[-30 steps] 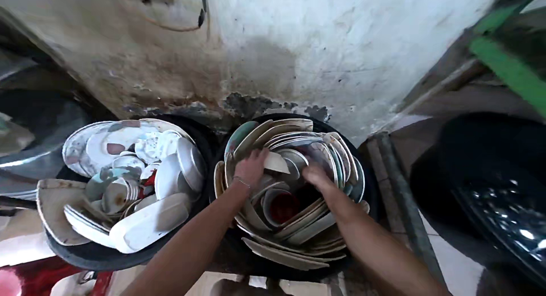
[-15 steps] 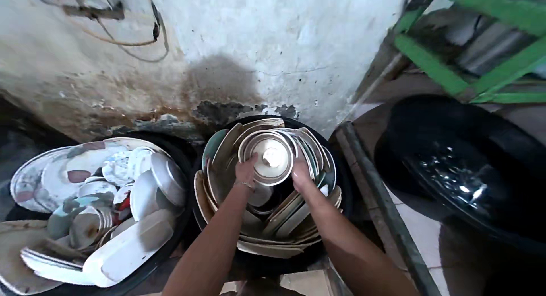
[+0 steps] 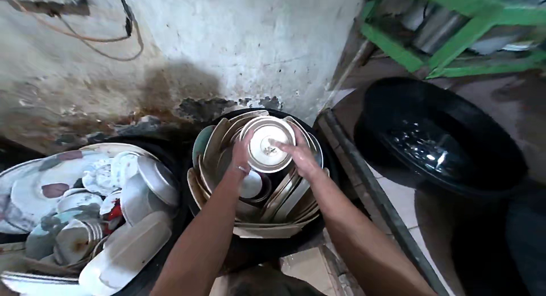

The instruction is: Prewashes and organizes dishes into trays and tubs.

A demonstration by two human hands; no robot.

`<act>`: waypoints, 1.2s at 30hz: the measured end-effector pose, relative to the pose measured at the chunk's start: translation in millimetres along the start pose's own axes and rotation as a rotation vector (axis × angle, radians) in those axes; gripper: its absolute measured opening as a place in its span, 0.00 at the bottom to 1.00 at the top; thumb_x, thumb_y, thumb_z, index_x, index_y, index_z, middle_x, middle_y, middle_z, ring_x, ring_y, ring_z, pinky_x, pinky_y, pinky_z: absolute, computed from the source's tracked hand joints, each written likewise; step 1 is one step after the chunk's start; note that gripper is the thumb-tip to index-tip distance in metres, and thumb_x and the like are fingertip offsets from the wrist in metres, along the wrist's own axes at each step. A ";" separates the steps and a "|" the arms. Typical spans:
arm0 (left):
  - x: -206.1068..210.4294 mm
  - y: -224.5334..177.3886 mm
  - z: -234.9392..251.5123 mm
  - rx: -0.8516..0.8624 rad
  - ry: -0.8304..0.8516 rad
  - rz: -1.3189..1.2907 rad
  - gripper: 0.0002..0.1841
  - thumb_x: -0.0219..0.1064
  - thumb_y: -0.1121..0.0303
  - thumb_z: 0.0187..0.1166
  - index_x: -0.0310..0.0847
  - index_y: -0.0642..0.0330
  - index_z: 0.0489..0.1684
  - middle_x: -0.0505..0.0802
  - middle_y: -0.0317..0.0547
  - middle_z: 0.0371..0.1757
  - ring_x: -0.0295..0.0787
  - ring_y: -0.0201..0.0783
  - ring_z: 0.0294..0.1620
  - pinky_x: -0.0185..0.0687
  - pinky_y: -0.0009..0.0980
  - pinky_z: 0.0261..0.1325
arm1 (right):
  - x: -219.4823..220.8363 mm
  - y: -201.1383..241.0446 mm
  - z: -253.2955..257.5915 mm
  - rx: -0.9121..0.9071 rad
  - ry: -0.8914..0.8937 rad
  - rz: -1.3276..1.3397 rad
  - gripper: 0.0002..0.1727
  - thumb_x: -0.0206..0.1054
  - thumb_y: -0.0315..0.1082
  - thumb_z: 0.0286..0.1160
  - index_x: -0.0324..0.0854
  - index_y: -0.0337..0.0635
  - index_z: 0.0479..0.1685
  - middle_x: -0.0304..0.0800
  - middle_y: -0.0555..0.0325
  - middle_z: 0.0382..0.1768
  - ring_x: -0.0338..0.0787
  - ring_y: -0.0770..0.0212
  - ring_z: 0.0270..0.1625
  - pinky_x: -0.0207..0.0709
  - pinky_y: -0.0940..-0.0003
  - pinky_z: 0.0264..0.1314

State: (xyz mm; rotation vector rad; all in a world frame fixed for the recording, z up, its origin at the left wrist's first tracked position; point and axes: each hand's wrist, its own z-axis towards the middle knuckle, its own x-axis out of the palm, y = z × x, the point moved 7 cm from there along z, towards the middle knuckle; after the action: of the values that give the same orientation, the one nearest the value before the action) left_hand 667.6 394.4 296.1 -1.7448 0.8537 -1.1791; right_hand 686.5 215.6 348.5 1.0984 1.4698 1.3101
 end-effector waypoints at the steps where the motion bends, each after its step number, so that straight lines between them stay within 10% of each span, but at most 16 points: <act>1: 6.9 -10.3 1.2 0.006 0.074 -0.019 0.29 0.51 0.44 0.92 0.73 0.54 0.81 0.90 0.49 0.70 0.88 0.44 0.69 0.86 0.49 0.71 | -1.0 -3.2 -4.1 0.059 -0.016 0.099 0.47 0.77 0.36 0.72 0.55 0.60 0.93 0.83 0.50 0.73 0.90 0.52 0.67 0.89 0.50 0.63; 3: 21.4 -30.7 -3.5 -0.061 0.182 -0.003 0.32 0.46 0.39 0.91 0.71 0.51 0.83 0.88 0.48 0.71 0.86 0.45 0.71 0.84 0.52 0.71 | -2.9 -13.2 -11.0 0.159 -0.093 0.240 0.42 0.70 0.36 0.80 0.54 0.68 0.93 0.86 0.45 0.69 0.93 0.46 0.58 0.90 0.47 0.51; 7: 29.5 -50.5 1.7 0.012 0.225 0.270 0.39 0.54 0.34 0.85 0.67 0.55 0.85 0.84 0.52 0.76 0.82 0.44 0.76 0.79 0.48 0.77 | -7.1 -24.8 -12.1 0.137 -0.263 0.327 0.44 0.67 0.25 0.78 0.52 0.61 0.94 0.82 0.42 0.72 0.90 0.44 0.63 0.89 0.44 0.59; 11: 27.5 -55.0 -7.3 0.014 0.300 0.261 0.37 0.29 0.36 0.92 0.67 0.48 0.87 0.84 0.47 0.78 0.81 0.45 0.77 0.79 0.51 0.75 | -13.5 -24.2 -16.6 0.092 -0.302 0.406 0.42 0.64 0.23 0.80 0.52 0.57 0.93 0.81 0.42 0.72 0.90 0.46 0.64 0.88 0.46 0.61; 14: -18.1 -15.8 6.5 -0.057 0.330 0.947 0.23 0.54 0.65 0.91 0.69 0.66 0.82 0.83 0.65 0.74 0.81 0.59 0.75 0.75 0.61 0.76 | -23.8 -33.1 -23.6 0.208 -0.342 0.504 0.40 0.63 0.27 0.83 0.50 0.61 0.93 0.82 0.38 0.70 0.91 0.38 0.61 0.89 0.37 0.53; 17: -52.1 50.3 12.2 -0.352 0.491 1.561 0.39 0.84 0.58 0.65 0.76 0.72 0.74 0.86 0.72 0.68 0.80 0.68 0.73 0.71 0.70 0.74 | -31.2 -36.9 -35.4 0.293 -0.394 0.528 0.38 0.59 0.30 0.86 0.47 0.61 0.93 0.80 0.35 0.70 0.91 0.34 0.59 0.89 0.35 0.48; 24: -79.8 82.2 8.3 -0.622 0.271 1.299 0.39 0.81 0.45 0.67 0.82 0.70 0.68 0.86 0.66 0.71 0.79 0.59 0.77 0.69 0.59 0.80 | -35.7 -26.2 -57.1 0.320 -0.423 0.584 0.36 0.58 0.30 0.85 0.50 0.61 0.92 0.82 0.34 0.67 0.92 0.36 0.52 0.90 0.40 0.43; 31: -50.9 66.5 19.0 -0.262 0.517 1.359 0.26 0.75 0.65 0.79 0.78 0.68 0.74 0.87 0.70 0.68 0.82 0.66 0.71 0.71 0.64 0.77 | -49.6 -15.4 -74.5 0.309 -0.402 0.536 0.37 0.58 0.29 0.86 0.49 0.61 0.92 0.83 0.34 0.65 0.92 0.36 0.50 0.90 0.40 0.41; 36: -31.7 6.4 -12.6 0.074 0.163 1.668 0.28 0.67 0.74 0.78 0.80 0.37 0.78 0.79 0.69 0.78 0.83 0.74 0.67 0.82 0.72 0.60 | -65.0 -11.9 -75.3 0.277 -0.413 0.469 0.37 0.60 0.28 0.84 0.52 0.62 0.91 0.84 0.34 0.64 0.92 0.35 0.49 0.89 0.39 0.39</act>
State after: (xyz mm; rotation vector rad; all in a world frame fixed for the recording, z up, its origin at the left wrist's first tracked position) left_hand 645.0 416.0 281.2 -0.3797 1.7366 -0.1481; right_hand 628.7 133.8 345.5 1.8574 1.1384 1.1026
